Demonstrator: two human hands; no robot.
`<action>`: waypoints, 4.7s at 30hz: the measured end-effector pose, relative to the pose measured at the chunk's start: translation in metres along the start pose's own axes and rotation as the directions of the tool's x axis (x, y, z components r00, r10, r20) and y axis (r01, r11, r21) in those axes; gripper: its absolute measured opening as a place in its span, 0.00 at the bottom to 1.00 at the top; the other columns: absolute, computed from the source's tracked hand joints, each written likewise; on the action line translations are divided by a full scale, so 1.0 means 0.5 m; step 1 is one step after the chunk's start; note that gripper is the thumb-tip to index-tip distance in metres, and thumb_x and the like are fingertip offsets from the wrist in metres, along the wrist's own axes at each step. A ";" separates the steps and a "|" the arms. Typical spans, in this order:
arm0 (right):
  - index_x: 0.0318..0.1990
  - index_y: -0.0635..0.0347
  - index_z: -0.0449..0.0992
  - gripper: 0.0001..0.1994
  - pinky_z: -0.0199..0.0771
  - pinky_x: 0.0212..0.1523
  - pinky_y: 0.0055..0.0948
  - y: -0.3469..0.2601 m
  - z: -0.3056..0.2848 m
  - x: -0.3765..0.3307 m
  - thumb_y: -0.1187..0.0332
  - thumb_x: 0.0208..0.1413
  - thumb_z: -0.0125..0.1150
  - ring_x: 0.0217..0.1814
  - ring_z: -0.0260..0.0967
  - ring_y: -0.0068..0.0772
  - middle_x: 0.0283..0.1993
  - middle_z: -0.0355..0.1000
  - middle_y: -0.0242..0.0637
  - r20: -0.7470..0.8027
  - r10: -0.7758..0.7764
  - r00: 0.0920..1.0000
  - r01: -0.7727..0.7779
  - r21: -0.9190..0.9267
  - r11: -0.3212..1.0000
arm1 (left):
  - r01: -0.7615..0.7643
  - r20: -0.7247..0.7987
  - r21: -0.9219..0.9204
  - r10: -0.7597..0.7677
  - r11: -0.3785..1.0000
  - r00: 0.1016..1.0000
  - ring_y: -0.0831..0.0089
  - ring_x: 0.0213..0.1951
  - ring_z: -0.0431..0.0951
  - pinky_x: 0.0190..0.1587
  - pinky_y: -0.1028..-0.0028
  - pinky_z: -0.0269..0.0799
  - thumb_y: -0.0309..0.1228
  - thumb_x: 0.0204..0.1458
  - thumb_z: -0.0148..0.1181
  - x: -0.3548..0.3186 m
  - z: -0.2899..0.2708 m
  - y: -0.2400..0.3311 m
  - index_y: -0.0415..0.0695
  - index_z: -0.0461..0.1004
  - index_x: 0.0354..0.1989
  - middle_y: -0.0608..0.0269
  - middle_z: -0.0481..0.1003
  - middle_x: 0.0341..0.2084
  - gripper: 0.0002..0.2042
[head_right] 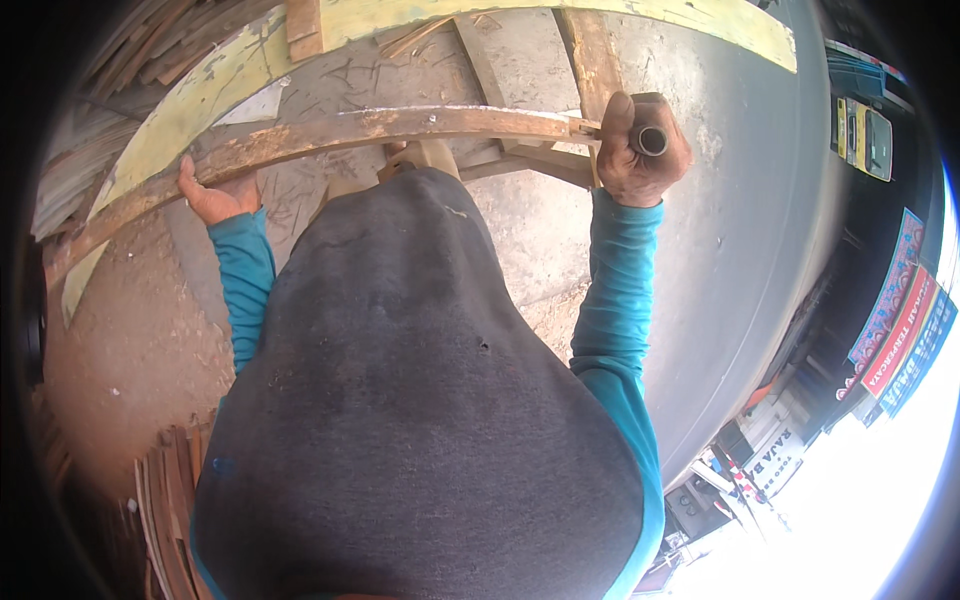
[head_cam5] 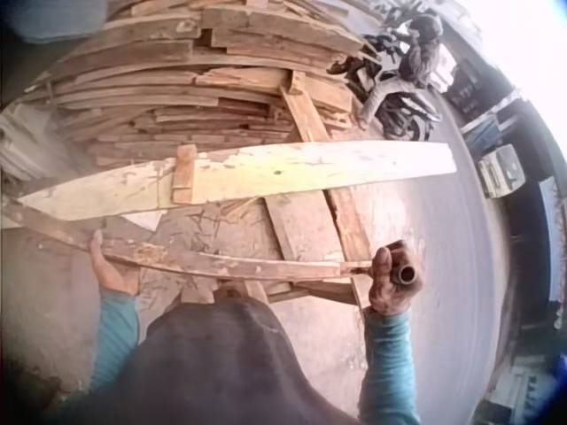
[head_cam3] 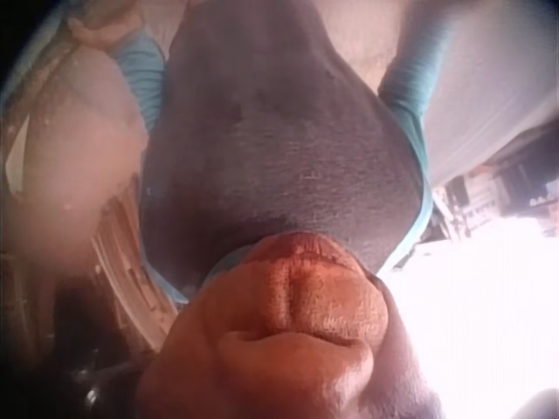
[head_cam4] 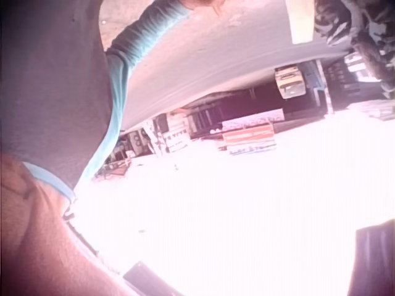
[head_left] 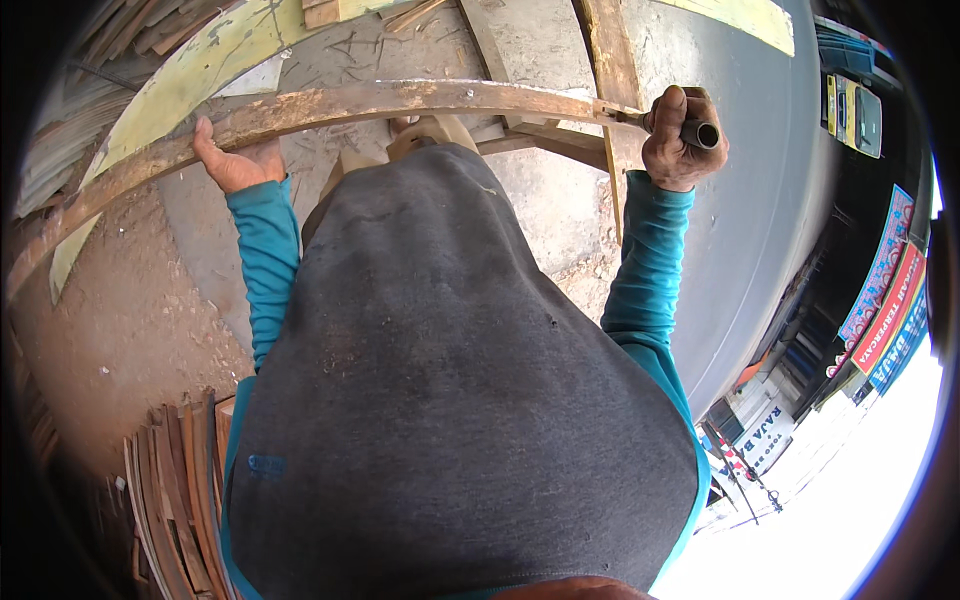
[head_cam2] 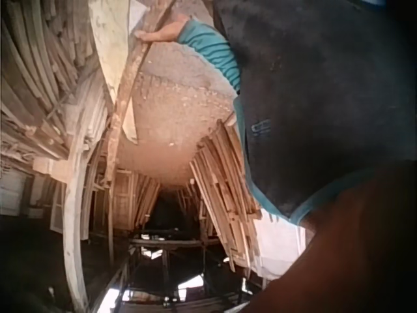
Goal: The person prys nails out of a long, curved wooden board using the claw of a hammer, then lifts the board and carries it into a wood storage building.
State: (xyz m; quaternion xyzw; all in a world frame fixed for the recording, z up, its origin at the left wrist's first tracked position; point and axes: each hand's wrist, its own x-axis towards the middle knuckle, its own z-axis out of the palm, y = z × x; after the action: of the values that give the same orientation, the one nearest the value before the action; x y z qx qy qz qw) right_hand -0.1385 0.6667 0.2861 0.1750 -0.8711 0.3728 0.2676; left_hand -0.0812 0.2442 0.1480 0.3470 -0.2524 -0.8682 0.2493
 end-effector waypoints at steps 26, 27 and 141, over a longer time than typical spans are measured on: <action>0.34 0.59 0.65 0.06 0.69 0.32 0.36 -0.015 -0.033 0.012 0.67 0.53 0.49 0.27 0.62 0.33 0.28 0.64 0.39 -0.372 0.484 0.792 -0.074 0.729 0.680 | 0.065 -0.138 0.178 -0.040 0.982 0.990 0.52 0.59 0.69 0.57 0.40 0.65 0.50 0.48 0.60 0.027 -0.001 0.002 0.48 0.70 0.59 0.57 0.70 0.58 0.30; 0.32 0.56 0.64 0.06 0.69 0.33 0.37 -0.006 -0.038 0.021 0.65 0.55 0.46 0.26 0.61 0.34 0.28 0.62 0.38 -0.409 0.500 0.763 -0.072 0.716 0.694 | 0.076 -0.120 0.134 -0.060 0.988 0.991 0.54 0.60 0.69 0.58 0.41 0.63 0.50 0.47 0.61 0.021 0.012 -0.001 0.49 0.70 0.58 0.57 0.70 0.58 0.31; 0.31 0.54 0.63 0.16 0.72 0.47 0.38 -0.095 -0.055 -0.268 0.56 0.71 0.44 0.30 0.64 0.29 0.25 0.61 0.29 -0.292 0.807 0.513 0.026 0.945 0.325 | 0.019 0.054 0.007 -0.020 1.000 0.998 0.60 0.58 0.67 0.56 0.46 0.67 0.47 0.48 0.67 0.018 0.034 -0.034 0.52 0.66 0.61 0.62 0.66 0.57 0.32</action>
State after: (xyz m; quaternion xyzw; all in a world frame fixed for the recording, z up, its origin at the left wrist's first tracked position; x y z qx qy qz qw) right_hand 0.0014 0.6699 0.2487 -0.1339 -0.3623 0.8529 0.3513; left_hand -0.1035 0.2558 0.1442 0.3265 -0.2587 -0.8788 0.2326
